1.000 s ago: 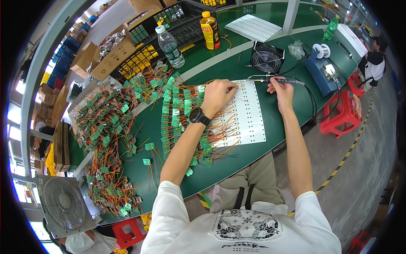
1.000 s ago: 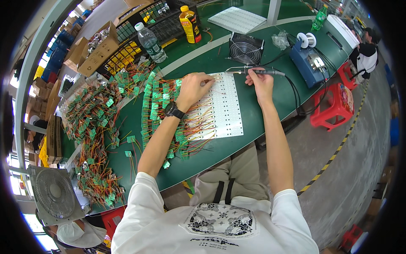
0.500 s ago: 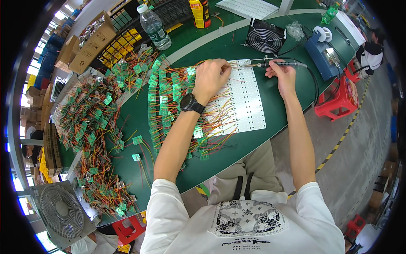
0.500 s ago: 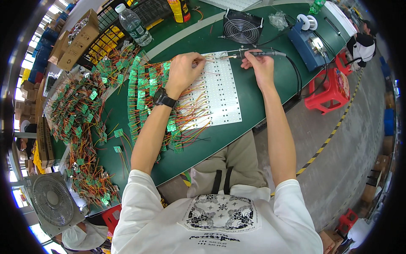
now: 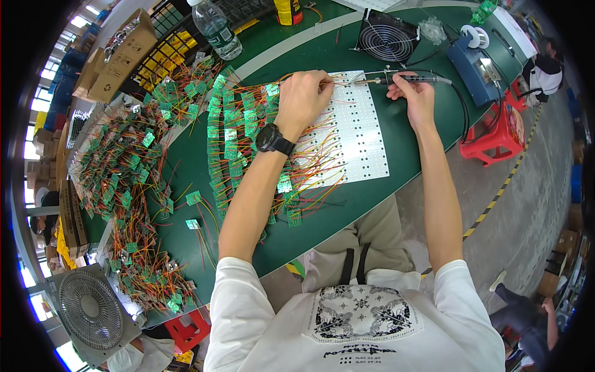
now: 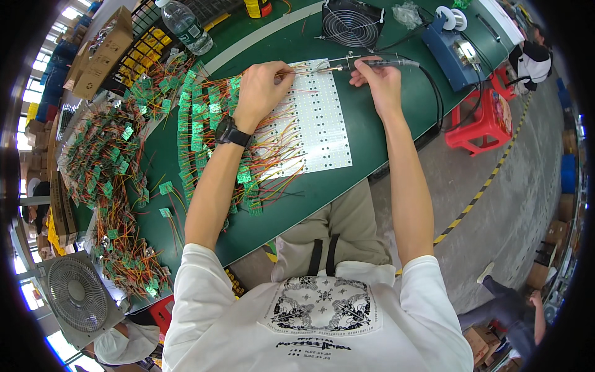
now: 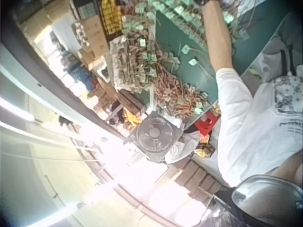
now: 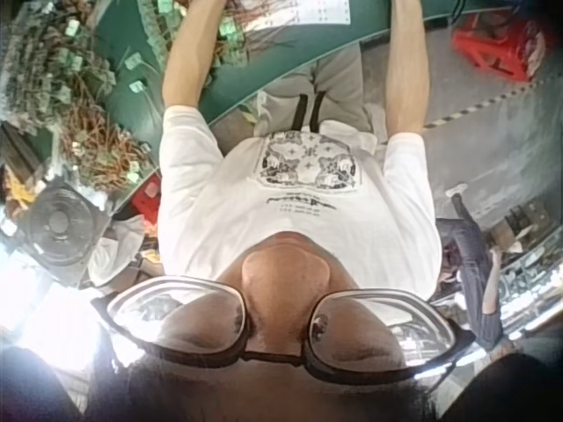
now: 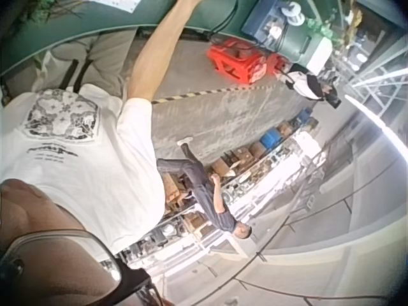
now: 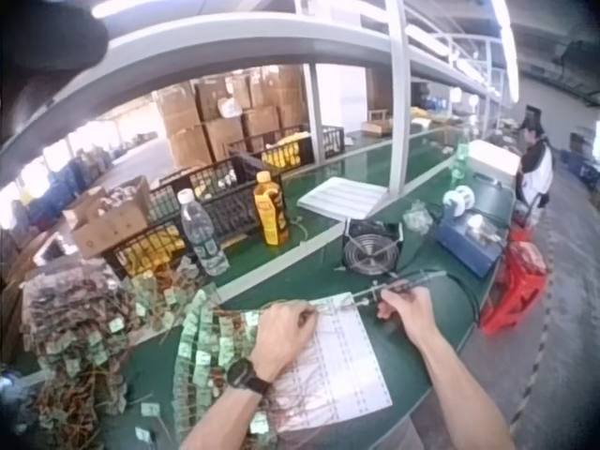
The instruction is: The person picks up small circuit boards with attached wires, aligns the wires against contact points on an LED panel, and solders them to the panel using a soldering iron.
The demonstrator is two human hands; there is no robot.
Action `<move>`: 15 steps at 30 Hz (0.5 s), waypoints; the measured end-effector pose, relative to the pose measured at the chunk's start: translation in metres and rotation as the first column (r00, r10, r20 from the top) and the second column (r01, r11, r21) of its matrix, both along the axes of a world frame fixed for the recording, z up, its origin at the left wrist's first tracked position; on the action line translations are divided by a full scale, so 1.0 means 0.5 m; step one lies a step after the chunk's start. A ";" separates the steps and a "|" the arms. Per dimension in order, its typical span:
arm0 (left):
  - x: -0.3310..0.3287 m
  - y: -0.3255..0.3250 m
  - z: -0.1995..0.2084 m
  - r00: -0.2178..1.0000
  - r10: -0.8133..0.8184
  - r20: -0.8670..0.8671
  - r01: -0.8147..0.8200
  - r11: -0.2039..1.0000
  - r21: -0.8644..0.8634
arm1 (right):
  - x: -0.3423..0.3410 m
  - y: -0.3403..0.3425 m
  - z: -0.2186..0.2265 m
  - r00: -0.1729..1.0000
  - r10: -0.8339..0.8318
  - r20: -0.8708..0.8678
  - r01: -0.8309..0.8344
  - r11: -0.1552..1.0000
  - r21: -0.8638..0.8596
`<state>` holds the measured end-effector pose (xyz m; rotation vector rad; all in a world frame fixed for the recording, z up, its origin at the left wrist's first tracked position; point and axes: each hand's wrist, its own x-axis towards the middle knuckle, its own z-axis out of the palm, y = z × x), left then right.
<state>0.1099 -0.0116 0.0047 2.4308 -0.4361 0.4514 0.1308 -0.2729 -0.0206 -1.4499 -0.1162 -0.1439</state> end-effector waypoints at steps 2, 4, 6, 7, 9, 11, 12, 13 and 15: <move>-0.001 0.000 0.001 1.000 -0.004 -0.007 0.004 1.000 -0.003 | 0.001 0.000 0.000 1.000 0.004 0.002 -0.004 1.000 -0.001; 0.001 0.002 -0.003 1.000 -0.004 -0.003 0.004 1.000 0.006 | 0.001 0.000 0.000 1.000 0.014 0.006 -0.014 1.000 -0.008; 0.001 0.002 -0.005 1.000 -0.004 0.002 0.004 1.000 0.013 | 0.000 0.000 -0.001 1.000 0.018 0.009 -0.018 1.000 -0.008; 0.001 0.001 -0.005 1.000 -0.004 0.009 0.004 1.000 0.001 | 0.000 0.000 -0.002 1.000 0.023 0.013 -0.023 1.000 -0.007; 0.001 0.001 -0.006 1.000 -0.003 0.014 0.003 1.000 -0.012 | 0.002 -0.001 -0.004 1.000 0.021 0.014 -0.021 1.000 -0.005; 0.003 0.001 -0.007 1.000 0.004 0.022 -0.004 1.000 0.002 | 0.003 -0.001 -0.006 1.000 0.020 0.015 -0.020 1.000 -0.002; 0.003 0.001 -0.006 1.000 0.005 0.020 -0.005 1.000 0.000 | 0.004 -0.002 -0.006 1.000 0.016 0.014 -0.016 1.000 -0.009; 0.003 0.001 -0.006 1.000 -0.001 0.022 0.001 1.000 0.005 | 0.004 -0.002 -0.006 1.000 0.012 0.014 -0.012 1.000 -0.016; 0.002 0.001 -0.006 1.000 -0.005 0.024 0.005 1.000 0.008 | 0.004 -0.002 -0.007 1.000 0.013 0.009 -0.013 1.000 -0.017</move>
